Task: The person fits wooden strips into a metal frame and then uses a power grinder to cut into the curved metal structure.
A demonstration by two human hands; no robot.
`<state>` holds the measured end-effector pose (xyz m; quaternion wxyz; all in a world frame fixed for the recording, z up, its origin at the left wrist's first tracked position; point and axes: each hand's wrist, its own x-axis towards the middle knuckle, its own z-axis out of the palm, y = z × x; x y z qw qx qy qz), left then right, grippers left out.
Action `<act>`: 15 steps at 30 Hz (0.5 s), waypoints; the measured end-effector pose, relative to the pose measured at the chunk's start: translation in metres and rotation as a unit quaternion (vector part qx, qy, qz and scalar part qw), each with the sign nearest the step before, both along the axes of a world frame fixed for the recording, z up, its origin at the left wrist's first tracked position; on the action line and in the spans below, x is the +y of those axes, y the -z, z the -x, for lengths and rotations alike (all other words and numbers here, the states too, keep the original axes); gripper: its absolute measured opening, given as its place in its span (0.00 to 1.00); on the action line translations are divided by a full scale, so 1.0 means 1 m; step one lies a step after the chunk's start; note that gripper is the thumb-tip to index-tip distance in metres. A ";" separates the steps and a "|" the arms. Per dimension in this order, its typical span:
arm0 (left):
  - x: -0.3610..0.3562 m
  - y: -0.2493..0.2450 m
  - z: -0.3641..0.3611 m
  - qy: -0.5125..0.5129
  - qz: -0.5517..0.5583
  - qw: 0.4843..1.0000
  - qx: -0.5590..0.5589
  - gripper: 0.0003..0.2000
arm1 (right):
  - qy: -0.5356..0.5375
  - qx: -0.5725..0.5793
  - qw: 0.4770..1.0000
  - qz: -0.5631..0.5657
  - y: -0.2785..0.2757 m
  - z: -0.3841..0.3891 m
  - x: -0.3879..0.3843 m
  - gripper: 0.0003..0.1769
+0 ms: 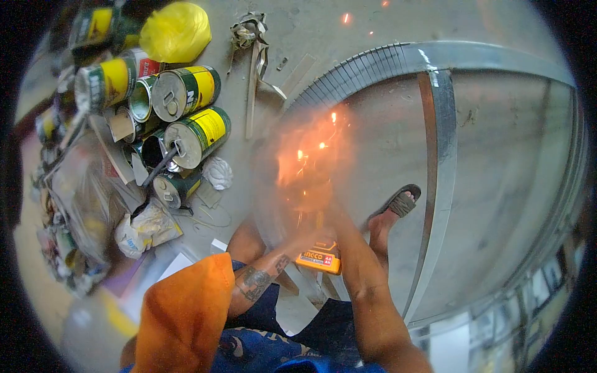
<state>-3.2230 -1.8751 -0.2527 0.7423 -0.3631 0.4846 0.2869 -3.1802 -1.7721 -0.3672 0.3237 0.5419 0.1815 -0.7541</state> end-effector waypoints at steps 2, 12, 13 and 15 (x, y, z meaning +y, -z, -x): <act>-0.002 0.001 -0.002 -0.004 -0.008 1.000 -0.006 0.20 | -0.009 -0.002 1.000 0.000 0.000 -0.001 0.001 0.22; -0.012 0.011 -0.010 -0.005 -0.037 0.999 -0.038 0.30 | 0.006 -0.001 1.000 -0.020 -0.018 0.011 0.007 0.21; -0.011 0.010 -0.010 -0.007 -0.035 0.999 -0.036 0.30 | 0.006 -0.003 1.000 -0.020 -0.014 0.006 0.006 0.21; -0.010 0.007 -0.009 -0.013 -0.032 0.999 -0.027 0.29 | 0.031 0.017 0.999 -0.015 -0.005 0.002 0.001 0.20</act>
